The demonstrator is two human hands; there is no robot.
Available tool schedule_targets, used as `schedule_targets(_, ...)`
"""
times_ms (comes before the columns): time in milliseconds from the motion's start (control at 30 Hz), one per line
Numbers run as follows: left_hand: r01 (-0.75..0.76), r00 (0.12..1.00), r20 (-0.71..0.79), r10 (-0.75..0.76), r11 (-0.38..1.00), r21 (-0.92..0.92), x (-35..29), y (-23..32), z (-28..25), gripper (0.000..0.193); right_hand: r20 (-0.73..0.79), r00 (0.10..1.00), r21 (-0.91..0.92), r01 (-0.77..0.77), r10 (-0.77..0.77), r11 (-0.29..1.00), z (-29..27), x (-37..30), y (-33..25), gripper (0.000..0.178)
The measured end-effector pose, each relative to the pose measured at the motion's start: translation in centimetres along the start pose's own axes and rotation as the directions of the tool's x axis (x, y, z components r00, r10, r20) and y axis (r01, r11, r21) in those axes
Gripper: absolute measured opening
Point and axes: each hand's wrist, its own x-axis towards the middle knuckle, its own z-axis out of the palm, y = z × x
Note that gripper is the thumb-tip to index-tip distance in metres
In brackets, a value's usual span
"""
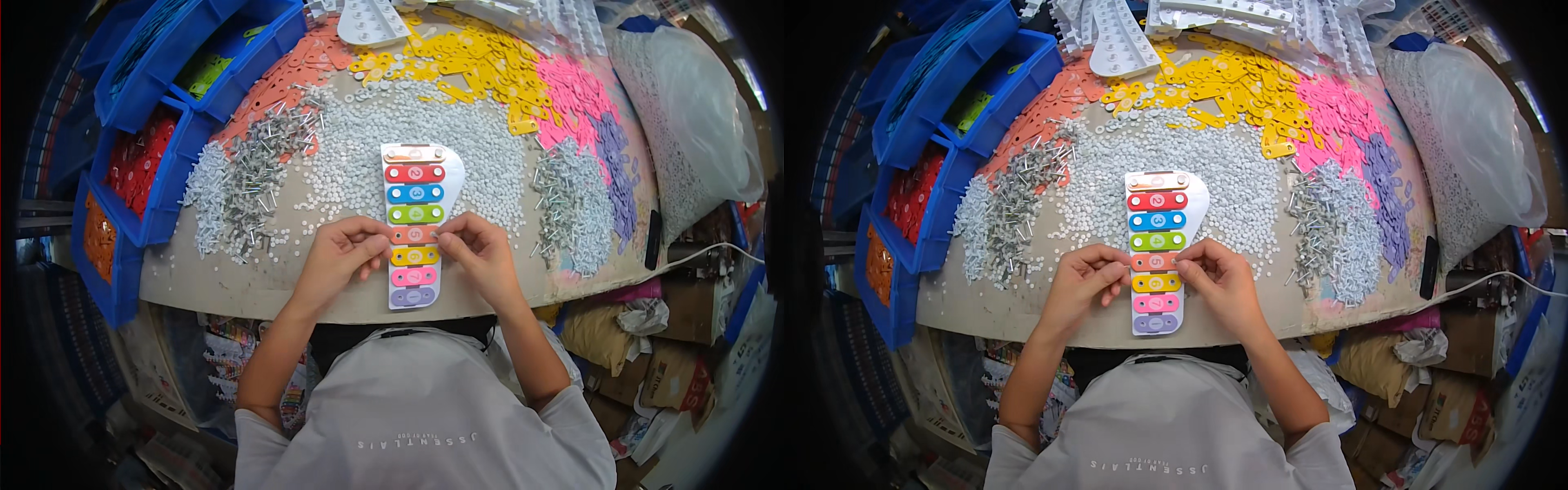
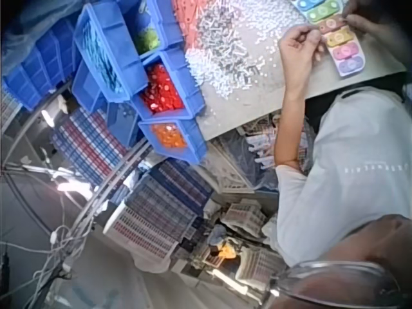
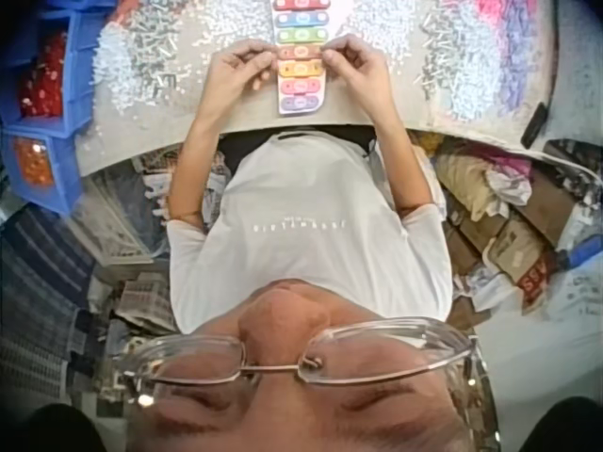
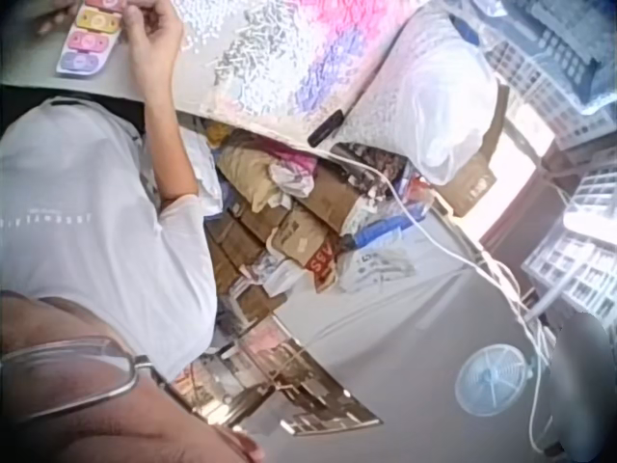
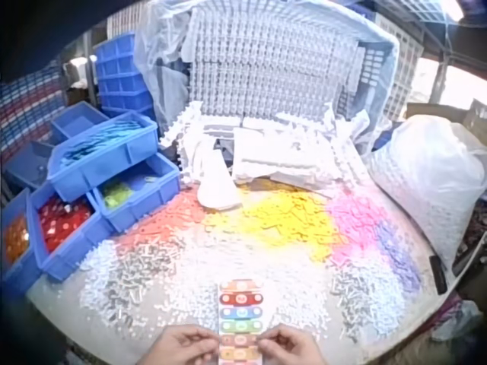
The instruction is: The recorder is assembling a small toy xylophone by placing colorful keys into a white base and securing them with metal pins.
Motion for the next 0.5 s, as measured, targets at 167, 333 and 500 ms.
schedule_targets(167, 0.035, 0.998, 0.053, -0.035, 0.999, -0.002, 0.8, 0.0, 0.4, 0.014, -0.071, 0.987, -0.083, -0.151, 0.146, 0.985, 0.0, 0.3, -0.5, 0.024)
schedule_targets(333, 0.071, 0.994, 0.080, -0.076, 0.995, 0.067, 1.2, -0.1, 0.3, 0.021, -0.083, 0.970, -0.072, -0.236, 0.230, 0.969, 0.0, 0.4, -0.6, 0.029)
schedule_targets(500, 0.022, 1.000, -0.027, -0.016, 0.965, 0.262, 1.8, 0.2, 1.4, 0.049, -0.058, 0.964, -0.116, -0.265, 0.260, 0.957, 0.1, 0.9, -0.3, 0.030)
